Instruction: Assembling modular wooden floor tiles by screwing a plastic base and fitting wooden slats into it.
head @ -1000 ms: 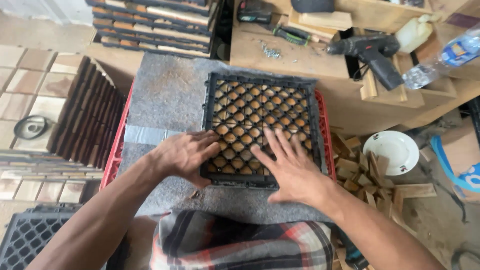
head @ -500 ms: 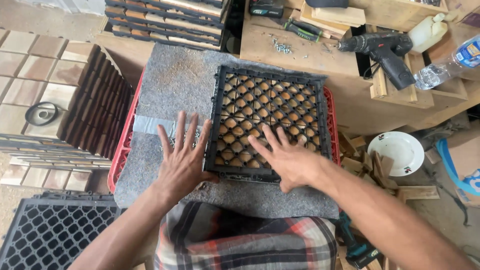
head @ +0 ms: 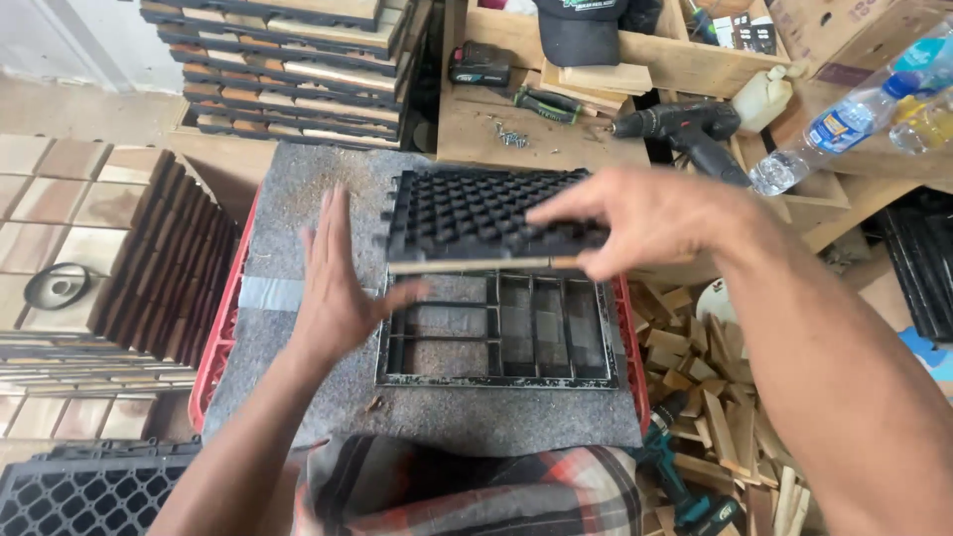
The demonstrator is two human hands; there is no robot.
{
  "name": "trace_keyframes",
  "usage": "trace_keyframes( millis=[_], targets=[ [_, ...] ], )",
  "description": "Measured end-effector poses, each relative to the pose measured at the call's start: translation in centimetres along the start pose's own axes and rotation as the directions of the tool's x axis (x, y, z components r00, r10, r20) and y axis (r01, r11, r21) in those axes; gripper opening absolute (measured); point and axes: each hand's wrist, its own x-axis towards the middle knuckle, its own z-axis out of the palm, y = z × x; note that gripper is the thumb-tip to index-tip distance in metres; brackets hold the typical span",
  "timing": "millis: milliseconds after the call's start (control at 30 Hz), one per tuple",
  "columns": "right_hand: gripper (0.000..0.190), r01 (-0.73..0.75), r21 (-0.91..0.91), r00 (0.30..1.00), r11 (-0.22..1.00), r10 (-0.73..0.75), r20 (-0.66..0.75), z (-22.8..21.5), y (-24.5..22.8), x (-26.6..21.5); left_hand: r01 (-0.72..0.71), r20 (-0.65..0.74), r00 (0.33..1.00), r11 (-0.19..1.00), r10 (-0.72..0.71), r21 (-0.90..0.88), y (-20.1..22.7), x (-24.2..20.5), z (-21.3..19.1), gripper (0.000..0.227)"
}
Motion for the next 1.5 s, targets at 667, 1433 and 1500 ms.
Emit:
trace_keyframes(
  millis=[667, 1433, 1500],
  targets=[
    [0.084, 0.76, 0.62, 0.48, 0.194, 0.475, -0.738, 7.0, 12.7, 11.4, 0.085, -0.068, 0.99, 0.917, -0.121, -0.39, 0.5, 13.1, 3.5, 0.101],
    [0.071, 0.511, 0.711, 0.467, 0.484, 0.538, -0.702, 9.3, 11.3, 1.4, -0.068, -0.164, 0.986, 0.887, -0.008, -0.456, 2.4, 4.5, 1.8, 0.036],
    [0.068, 0.503, 0.707, 0.46, 0.497, 0.538, -0.706, 10.1, 10.8, 0.7, -0.063, -0.17, 0.985, 0.875, -0.022, -0.48, 1.3, 3.5, 2.0, 0.037]
  ],
)
